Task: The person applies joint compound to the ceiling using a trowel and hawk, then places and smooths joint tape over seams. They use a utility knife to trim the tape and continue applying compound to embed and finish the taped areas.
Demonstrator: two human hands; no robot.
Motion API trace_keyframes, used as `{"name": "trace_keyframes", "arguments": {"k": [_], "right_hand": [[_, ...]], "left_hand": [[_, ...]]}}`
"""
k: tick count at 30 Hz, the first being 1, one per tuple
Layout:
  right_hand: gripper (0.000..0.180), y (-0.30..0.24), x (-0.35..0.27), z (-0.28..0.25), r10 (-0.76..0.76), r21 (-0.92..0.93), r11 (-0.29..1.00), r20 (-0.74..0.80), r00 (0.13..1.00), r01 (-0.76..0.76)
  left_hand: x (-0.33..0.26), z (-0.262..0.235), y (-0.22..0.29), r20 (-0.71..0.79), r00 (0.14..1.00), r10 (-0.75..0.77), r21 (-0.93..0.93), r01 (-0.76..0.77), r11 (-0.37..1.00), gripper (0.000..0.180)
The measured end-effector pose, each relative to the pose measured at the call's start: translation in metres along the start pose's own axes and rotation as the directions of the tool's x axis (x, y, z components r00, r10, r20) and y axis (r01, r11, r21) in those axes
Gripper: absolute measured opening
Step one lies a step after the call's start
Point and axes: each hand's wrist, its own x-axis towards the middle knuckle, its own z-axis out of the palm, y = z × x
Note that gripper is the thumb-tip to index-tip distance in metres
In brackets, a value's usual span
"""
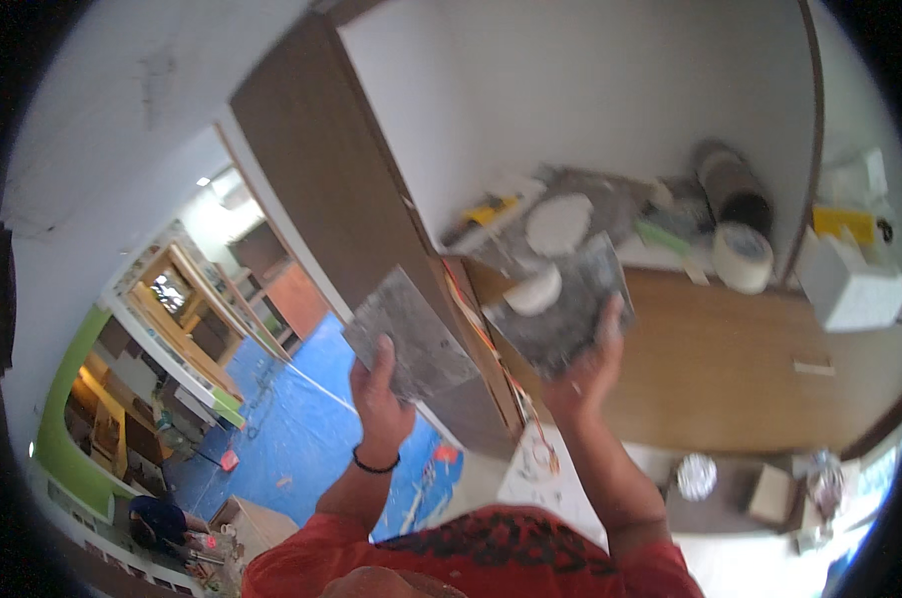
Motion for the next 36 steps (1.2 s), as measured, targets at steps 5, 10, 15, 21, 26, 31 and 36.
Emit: {"name": "trace_keyframes", "arguments": {"k": [5, 10, 15, 21, 26, 31, 36], "right_hand": [[0.060, -0.008, -0.009, 0.023, -0.138, -0.108, 0.985, 0.006, 0.990, 0.138], [0.054, -0.017, -0.024, 0.026, -0.216, -0.214, 0.953, 0.018, 0.976, 0.215], [0.047, -0.034, -0.039, 0.007, 0.045, -0.772, 0.561, 0.388, 0.920, 0.298], [0.040, -0.083, -0.059, -0.008, 0.317, -0.919, 0.195, 0.390, 0.864, 0.343], [0.026, -0.107, -0.023, 0.019, 0.233, -0.969, 0.092, 0.245, 0.941, 0.229], [0.038, -0.109, 0.032, 0.100, 0.282, -0.286, -0.196, 0.900, 0.333, 0.938], [0.029, -0.060, 0.067, 0.204, 0.427, 0.120, -0.524, 0.894, 0.138, 0.843]], "left_hand": [[-0.016, 0.033, 0.032, 0.131, 0.979, -0.153, -0.110, 0.168, 0.980, 0.031], [-0.019, 0.043, 0.022, 0.132, 0.979, -0.158, 0.057, 0.152, 0.987, 0.024], [-0.027, 0.045, -0.016, 0.131, 0.965, -0.229, -0.004, 0.231, 0.973, 0.028], [-0.006, 0.063, -0.012, -0.002, 0.982, -0.191, -0.429, 0.172, 0.887, 0.035], [0.056, 0.079, 0.051, -0.250, 0.776, 0.579, -0.183, -0.625, 0.759, 0.035], [0.126, 0.070, 0.122, 0.050, 0.163, 0.985, 0.560, -0.822, 0.108, 0.021], [0.166, 0.058, 0.155, 0.007, 0.217, 0.976, 0.527, -0.830, 0.181, 0.018]]}}
